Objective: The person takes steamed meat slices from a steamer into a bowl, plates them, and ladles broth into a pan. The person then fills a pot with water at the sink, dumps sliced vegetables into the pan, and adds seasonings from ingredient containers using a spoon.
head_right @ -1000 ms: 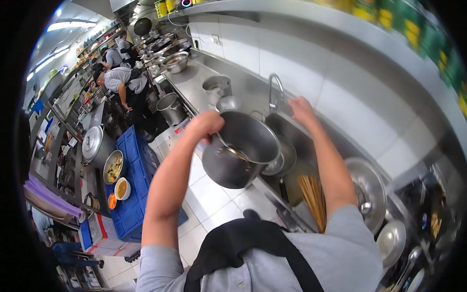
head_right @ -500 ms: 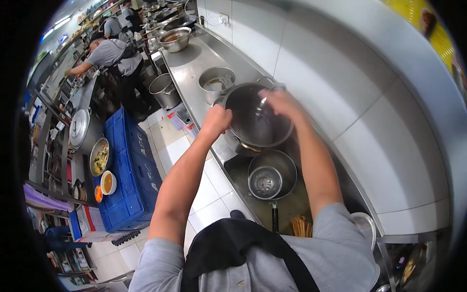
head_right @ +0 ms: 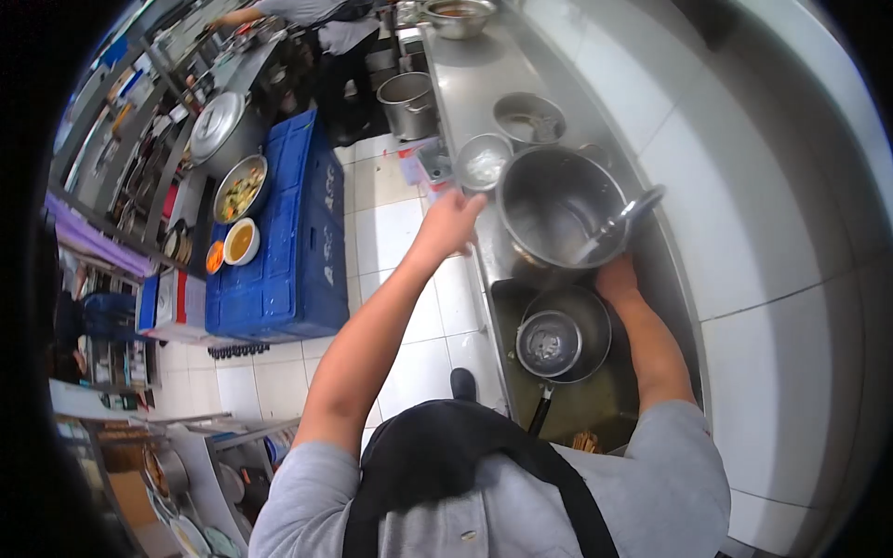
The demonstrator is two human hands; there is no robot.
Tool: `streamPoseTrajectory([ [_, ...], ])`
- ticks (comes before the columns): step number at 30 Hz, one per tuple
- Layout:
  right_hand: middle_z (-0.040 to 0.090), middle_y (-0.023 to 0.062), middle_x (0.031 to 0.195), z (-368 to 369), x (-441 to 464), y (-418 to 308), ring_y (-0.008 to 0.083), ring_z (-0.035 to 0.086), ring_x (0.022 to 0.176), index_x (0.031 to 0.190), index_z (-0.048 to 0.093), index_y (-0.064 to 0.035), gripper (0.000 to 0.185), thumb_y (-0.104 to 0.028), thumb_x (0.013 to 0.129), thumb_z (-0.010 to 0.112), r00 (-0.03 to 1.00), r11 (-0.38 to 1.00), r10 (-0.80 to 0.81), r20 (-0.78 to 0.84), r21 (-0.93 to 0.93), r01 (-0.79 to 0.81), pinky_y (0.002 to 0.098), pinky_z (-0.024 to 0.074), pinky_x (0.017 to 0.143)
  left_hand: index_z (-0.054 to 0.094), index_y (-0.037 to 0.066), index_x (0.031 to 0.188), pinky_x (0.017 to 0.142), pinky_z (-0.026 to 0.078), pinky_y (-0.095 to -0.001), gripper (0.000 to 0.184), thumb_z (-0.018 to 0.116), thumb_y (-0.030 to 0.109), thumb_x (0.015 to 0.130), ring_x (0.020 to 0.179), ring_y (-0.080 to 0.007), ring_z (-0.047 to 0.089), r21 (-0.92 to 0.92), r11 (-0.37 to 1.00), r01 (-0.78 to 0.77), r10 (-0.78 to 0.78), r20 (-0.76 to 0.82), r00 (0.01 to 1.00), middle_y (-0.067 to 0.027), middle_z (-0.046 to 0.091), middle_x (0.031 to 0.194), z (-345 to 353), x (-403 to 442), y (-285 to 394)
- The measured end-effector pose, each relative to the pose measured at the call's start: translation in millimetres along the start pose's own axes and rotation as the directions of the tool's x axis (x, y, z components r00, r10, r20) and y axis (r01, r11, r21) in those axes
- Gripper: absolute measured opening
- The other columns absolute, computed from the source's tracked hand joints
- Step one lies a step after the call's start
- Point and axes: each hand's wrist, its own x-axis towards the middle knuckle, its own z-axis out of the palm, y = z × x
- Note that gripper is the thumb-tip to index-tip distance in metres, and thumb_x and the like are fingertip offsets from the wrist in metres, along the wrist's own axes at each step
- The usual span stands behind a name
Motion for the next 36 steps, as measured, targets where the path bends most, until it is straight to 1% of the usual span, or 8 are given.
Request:
streamPoseTrajectory([
  [4,0.066,0.0242,0.102,-12,1,-13,0.0369,0.059,0.108,0.091,0.07,0.0013,0.028,-0.02,0.084,0.054,0.819,0.965,0.142,0.556,0.106,-0.24,0.0508,0.0415,0.095,0.05,0.001,0.08,0.043,0.052,-0.032,0.035,0.06,0.033,0.091,0.052,-0.0177,0.063,-0.088,0.993,0.081,-0.084,-0.031,0.996,-0.0103,0.06,0.063,-56,-112,-95],
  [7,0.063,0.0257,0.102,55,-70,-21,0.04,0.06,0.092,0.103,0.06,0.0054,0.035,-0.028,0.091,0.055,0.818,0.636,0.565,-0.11,0.689,-0.347,0.0467,0.0475,0.084,0.052,0.002,0.08,0.043,0.051,-0.0326,0.03,0.056,0.029,0.091,0.051,-0.0179,0.061,-0.124,0.942,0.311,-0.328,-0.152,0.932,-0.0109,0.06,0.063,-105,-235,-188],
  [8,0.061,0.0285,0.106,-13,-74,-40,0.042,0.059,0.095,0.105,0.058,0.0064,0.035,-0.025,0.09,0.055,0.765,0.604,0.453,0.458,0.474,-0.641,0.0466,0.0477,0.085,0.053,0.002,0.08,0.049,0.052,-0.0351,0.03,0.056,0.03,0.09,0.05,-0.0198,0.061,-0.136,0.898,0.418,-0.439,-0.208,0.874,-0.0123,0.06,0.062,-122,-285,-215],
  [11,0.062,0.0279,0.093,17,-102,-90,0.0383,0.062,0.087,0.1,0.059,0.0061,0.024,-0.014,0.089,0.053,0.946,0.71,0.32,0.048,0.649,-0.273,0.0452,0.0483,0.081,0.061,-0.002,0.101,0.087,0.048,-0.0486,0.037,0.053,0.031,0.086,0.1,-0.0413,0.061,0.08,0.723,0.687,-0.565,-0.504,0.653,-0.0268,0.065,0.101,-142,-438,-315],
  [17,0.064,0.0224,0.098,-175,-24,-346,0.0357,0.061,0.093,0.103,0.059,0.0041,0.022,-0.011,0.089,0.053,0.936,0.498,-0.351,0.017,0.85,0.171,0.0399,0.0456,0.086,0.064,-0.008,0.092,0.079,0.053,-0.0465,0.037,0.052,0.026,0.085,0.085,-0.0396,0.066,-0.303,0.455,0.837,-0.797,-0.557,0.232,-0.0299,0.065,0.096,-106,-672,-405],
  [26,0.065,0.0245,0.096,-218,-71,-679,0.0393,0.062,0.097,0.092,0.063,-0.0014,0.024,-0.023,0.08,0.063,0.104,0.162,-0.986,0.126,0.837,0.523,0.0425,0.0487,0.085,0.063,-0.008,0.075,0.054,0.056,-0.0407,0.036,0.05,0.024,0.086,0.059,-0.03,0.066,-0.57,0.532,0.627,-0.805,-0.57,0.164,-0.023,0.066,0.075,-55,-820,-432],
  [28,0.066,0.0246,0.096,-246,-96,-723,0.0387,0.063,0.098,0.095,0.064,-0.0027,0.028,-0.026,0.08,0.063,-0.207,-0.01,-0.971,0.119,0.845,0.534,0.0422,0.0494,0.084,0.06,-0.005,0.08,0.048,0.054,-0.0364,0.03,0.054,0.023,0.089,0.059,-0.0231,0.065,-0.866,0.495,0.074,-0.866,-0.498,-0.04,-0.0159,0.064,0.074,-55,-841,-418],
  [36,0.067,0.0208,0.091,-365,-170,-907,0.0304,0.066,0.09,0.098,0.065,-0.0048,0.028,-0.028,0.084,0.058,-0.434,-0.21,-0.884,0.174,0.68,0.702,0.0387,0.0502,0.082,0.05,-0.001,0.101,0.045,0.049,-0.0332,0.019,0.052,0.016,0.092,0.053,-0.0214,0.061,-0.465,0.8,-0.379,-0.6,-0.621,-0.504,-0.0129,0.061,0.079,-258,-969,-366],
])
